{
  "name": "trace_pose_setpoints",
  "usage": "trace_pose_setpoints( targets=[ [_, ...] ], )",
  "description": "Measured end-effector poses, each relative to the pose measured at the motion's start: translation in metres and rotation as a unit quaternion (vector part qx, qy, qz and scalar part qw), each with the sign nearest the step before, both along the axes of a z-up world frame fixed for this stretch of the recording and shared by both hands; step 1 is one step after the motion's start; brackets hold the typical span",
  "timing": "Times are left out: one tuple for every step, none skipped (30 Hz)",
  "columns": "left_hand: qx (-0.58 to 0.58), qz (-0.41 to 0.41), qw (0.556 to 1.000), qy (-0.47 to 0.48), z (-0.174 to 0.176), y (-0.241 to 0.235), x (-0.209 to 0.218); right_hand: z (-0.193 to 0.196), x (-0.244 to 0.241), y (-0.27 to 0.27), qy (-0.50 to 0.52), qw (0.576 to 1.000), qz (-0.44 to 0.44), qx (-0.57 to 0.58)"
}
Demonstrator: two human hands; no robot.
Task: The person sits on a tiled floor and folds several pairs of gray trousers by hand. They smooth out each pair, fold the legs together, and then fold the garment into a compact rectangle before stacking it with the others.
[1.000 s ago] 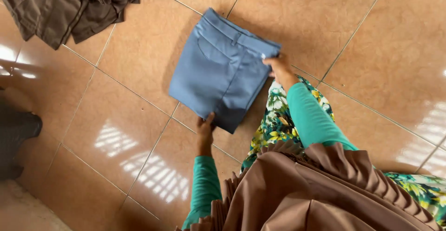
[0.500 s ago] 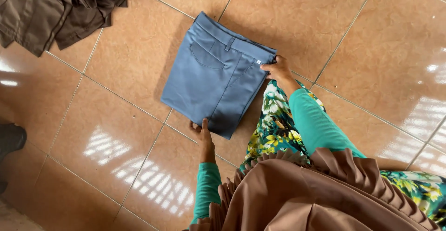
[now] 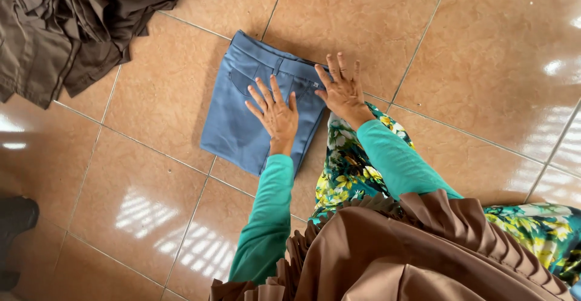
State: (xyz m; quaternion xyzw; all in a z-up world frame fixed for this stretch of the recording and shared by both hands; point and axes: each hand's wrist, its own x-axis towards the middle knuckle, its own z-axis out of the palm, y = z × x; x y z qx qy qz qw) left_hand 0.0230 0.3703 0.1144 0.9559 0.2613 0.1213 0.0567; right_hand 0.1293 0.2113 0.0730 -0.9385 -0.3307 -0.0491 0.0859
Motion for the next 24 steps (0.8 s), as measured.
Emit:
trace_pose_setpoints(
  targets=[
    [0.012, -0.006, 1.000, 0.004, 0.000, -0.004, 0.009, 0.000, 0.000, 0.000, -0.012, 1.000, 0.011, 0.009],
    [0.013, -0.010, 1.000, 0.004, -0.001, -0.006, 0.012, -0.004, 0.002, -0.001, -0.012, 1.000, 0.007, 0.010],
    [0.011, -0.014, 1.000, 0.002, -0.001, -0.008, 0.016, -0.007, 0.003, -0.003, -0.020, 1.000, 0.005, 0.016],
    [0.009, -0.017, 1.000, 0.000, -0.002, -0.009, 0.019, -0.011, 0.005, -0.004, -0.026, 0.999, 0.002, 0.023],
    [0.010, -0.020, 1.000, 0.000, -0.004, -0.010, 0.021, -0.015, 0.007, -0.005, -0.027, 0.999, -0.001, 0.024],
    [0.016, -0.025, 1.000, 0.000, -0.007, -0.012, 0.023, -0.019, 0.010, -0.008, -0.032, 0.999, -0.003, 0.030],
    [0.021, -0.029, 0.999, 0.001, -0.009, -0.013, 0.025, -0.024, 0.012, -0.010, -0.038, 0.999, -0.005, 0.036],
    [0.022, -0.034, 0.999, 0.001, -0.010, -0.016, 0.026, -0.024, 0.012, -0.014, -0.039, 0.999, -0.010, 0.036],
    [0.018, -0.038, 0.999, 0.005, -0.012, -0.020, 0.028, -0.025, 0.013, -0.018, -0.045, 0.998, -0.013, 0.039],
    [0.014, -0.045, 0.999, 0.008, -0.012, -0.025, 0.031, -0.025, 0.014, -0.025, -0.051, 0.998, -0.017, 0.042],
    [0.014, -0.052, 0.999, 0.008, -0.015, -0.031, 0.036, -0.025, 0.016, -0.032, -0.052, 0.998, -0.024, 0.041],
    [0.012, -0.059, 0.998, 0.012, -0.019, -0.038, 0.041, -0.026, 0.017, -0.041, -0.050, 0.997, -0.033, 0.044],
    [0.010, -0.066, 0.998, 0.016, -0.023, -0.046, 0.046, -0.027, 0.018, -0.051, -0.048, 0.997, -0.042, 0.047],
    [0.008, -0.076, 0.997, 0.017, -0.023, -0.059, 0.052, -0.030, 0.020, -0.065, -0.047, 0.997, -0.052, 0.044],
    [0.000, -0.092, 0.996, 0.019, -0.024, -0.072, 0.057, -0.033, 0.021, -0.079, -0.025, 0.996, -0.077, 0.043],
    [-0.007, -0.109, 0.994, 0.020, -0.024, -0.086, 0.064, -0.036, 0.023, -0.095, -0.004, 0.994, -0.104, 0.042],
    [-0.010, -0.121, 0.992, 0.020, -0.026, -0.102, 0.068, -0.029, 0.021, -0.112, -0.005, 0.993, -0.115, 0.039],
    [0.007, -0.136, 0.991, 0.019, -0.028, -0.119, 0.073, -0.022, 0.019, -0.130, 0.030, 0.990, -0.139, 0.019],
    [0.025, -0.150, 0.988, 0.018, -0.029, -0.136, 0.078, -0.015, 0.016, -0.148, 0.065, 0.985, -0.162, 0.001],
    [0.022, -0.163, 0.986, 0.016, -0.033, -0.149, 0.082, -0.017, 0.015, -0.163, 0.063, 0.983, -0.175, -0.001],
    [0.013, -0.180, 0.984, 0.015, -0.038, -0.162, 0.085, -0.019, 0.014, -0.178, 0.078, 0.978, -0.193, -0.008],
    [0.004, -0.194, 0.981, 0.014, -0.042, -0.174, 0.088, -0.021, 0.013, -0.191, 0.092, 0.974, -0.208, -0.014],
    [0.002, -0.205, 0.979, 0.013, -0.042, -0.184, 0.088, -0.019, 0.011, -0.202, 0.091, 0.971, -0.219, -0.015],
    [0.011, -0.214, 0.977, 0.011, -0.042, -0.192, 0.088, -0.018, 0.009, -0.209, 0.097, 0.968, -0.229, -0.022]
  ],
)
